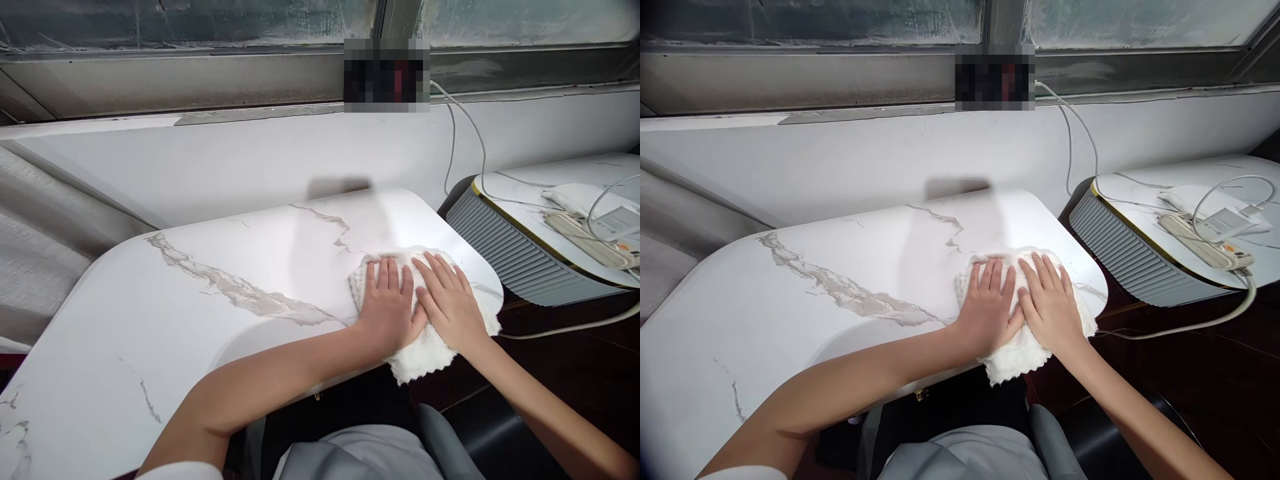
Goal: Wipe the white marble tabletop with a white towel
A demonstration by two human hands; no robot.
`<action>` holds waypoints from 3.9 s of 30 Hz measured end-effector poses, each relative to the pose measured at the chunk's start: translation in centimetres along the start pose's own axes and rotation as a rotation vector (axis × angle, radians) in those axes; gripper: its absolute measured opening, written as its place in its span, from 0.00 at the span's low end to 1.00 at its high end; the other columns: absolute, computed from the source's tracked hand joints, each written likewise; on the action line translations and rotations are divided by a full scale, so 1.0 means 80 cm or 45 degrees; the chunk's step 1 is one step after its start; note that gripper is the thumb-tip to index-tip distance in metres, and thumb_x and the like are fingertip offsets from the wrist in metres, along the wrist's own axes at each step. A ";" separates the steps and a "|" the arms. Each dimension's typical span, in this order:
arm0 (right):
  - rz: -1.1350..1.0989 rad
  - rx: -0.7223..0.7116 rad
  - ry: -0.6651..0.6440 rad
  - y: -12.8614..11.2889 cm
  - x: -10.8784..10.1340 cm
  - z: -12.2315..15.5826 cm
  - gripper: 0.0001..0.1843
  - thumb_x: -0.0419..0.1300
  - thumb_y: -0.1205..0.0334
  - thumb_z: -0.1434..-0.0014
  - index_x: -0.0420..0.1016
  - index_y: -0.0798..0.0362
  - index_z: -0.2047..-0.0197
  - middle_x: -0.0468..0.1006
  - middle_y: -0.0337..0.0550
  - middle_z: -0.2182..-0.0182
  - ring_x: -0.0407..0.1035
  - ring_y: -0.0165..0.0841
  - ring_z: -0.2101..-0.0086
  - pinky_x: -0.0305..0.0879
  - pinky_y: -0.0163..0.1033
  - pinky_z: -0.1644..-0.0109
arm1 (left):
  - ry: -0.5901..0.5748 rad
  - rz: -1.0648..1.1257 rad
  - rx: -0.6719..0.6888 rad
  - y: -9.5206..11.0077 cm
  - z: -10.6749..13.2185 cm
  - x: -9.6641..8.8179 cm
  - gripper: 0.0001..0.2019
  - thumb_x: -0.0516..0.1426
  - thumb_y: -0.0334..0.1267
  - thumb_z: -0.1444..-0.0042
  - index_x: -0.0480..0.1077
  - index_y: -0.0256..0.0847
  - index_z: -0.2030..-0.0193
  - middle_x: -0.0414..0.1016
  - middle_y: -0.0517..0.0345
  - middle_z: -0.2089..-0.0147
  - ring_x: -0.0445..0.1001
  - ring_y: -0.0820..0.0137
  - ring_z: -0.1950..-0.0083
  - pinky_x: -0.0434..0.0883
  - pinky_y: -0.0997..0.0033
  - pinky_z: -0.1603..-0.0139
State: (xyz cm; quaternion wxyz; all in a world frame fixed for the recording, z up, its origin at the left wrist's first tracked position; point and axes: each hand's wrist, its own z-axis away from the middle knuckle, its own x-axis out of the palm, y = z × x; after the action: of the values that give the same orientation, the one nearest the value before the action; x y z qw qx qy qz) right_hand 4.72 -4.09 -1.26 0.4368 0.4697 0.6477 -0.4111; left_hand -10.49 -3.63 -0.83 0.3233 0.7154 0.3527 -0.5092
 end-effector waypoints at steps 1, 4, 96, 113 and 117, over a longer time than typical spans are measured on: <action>-0.001 0.002 -0.002 -0.006 0.000 0.000 0.31 0.35 0.53 0.27 0.61 0.55 0.30 0.59 0.53 0.30 0.49 0.46 0.30 0.49 0.61 0.29 | 0.004 -0.005 -0.003 -0.003 0.004 -0.001 0.32 0.46 0.50 0.31 0.58 0.25 0.31 0.59 0.30 0.29 0.57 0.45 0.27 0.55 0.41 0.28; -0.010 -0.003 -0.014 -0.025 0.003 0.002 0.31 0.35 0.53 0.28 0.61 0.56 0.30 0.59 0.54 0.30 0.49 0.47 0.30 0.48 0.62 0.29 | 0.002 -0.003 -0.005 -0.017 0.017 -0.006 0.31 0.46 0.50 0.31 0.58 0.26 0.31 0.60 0.31 0.29 0.58 0.46 0.27 0.55 0.42 0.28; -0.335 -0.656 -0.395 -0.135 -0.008 -0.004 0.30 0.44 0.43 0.28 0.57 0.42 0.27 0.57 0.49 0.29 0.48 0.48 0.30 0.50 0.65 0.30 | -0.073 -0.259 -0.427 -0.072 0.154 -0.058 0.24 0.42 0.37 0.29 0.63 0.23 0.33 0.63 0.27 0.32 0.61 0.45 0.29 0.63 0.39 0.32; -0.267 -0.736 -0.136 -0.229 0.049 -0.046 0.30 0.41 0.53 0.28 0.59 0.52 0.28 0.56 0.52 0.29 0.46 0.50 0.29 0.40 0.62 0.28 | -0.220 0.383 -0.743 -0.167 0.169 -0.100 0.22 0.39 0.41 0.28 0.57 0.35 0.34 0.52 0.39 0.25 0.42 0.57 0.22 0.42 0.41 0.24; -0.238 -0.657 -0.202 -0.239 0.058 -0.082 0.30 0.41 0.53 0.29 0.58 0.52 0.28 0.55 0.52 0.28 0.47 0.50 0.30 0.40 0.61 0.27 | -0.131 0.333 -0.769 -0.199 0.146 -0.089 0.20 0.42 0.37 0.30 0.58 0.36 0.35 0.55 0.40 0.27 0.47 0.59 0.23 0.41 0.40 0.24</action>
State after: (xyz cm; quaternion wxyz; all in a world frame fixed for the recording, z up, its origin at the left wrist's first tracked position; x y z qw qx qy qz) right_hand -15.80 -0.99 -1.54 0.5514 0.2477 0.7353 -0.3066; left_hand -31.26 -5.82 1.16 0.6008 0.5997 0.3762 -0.3714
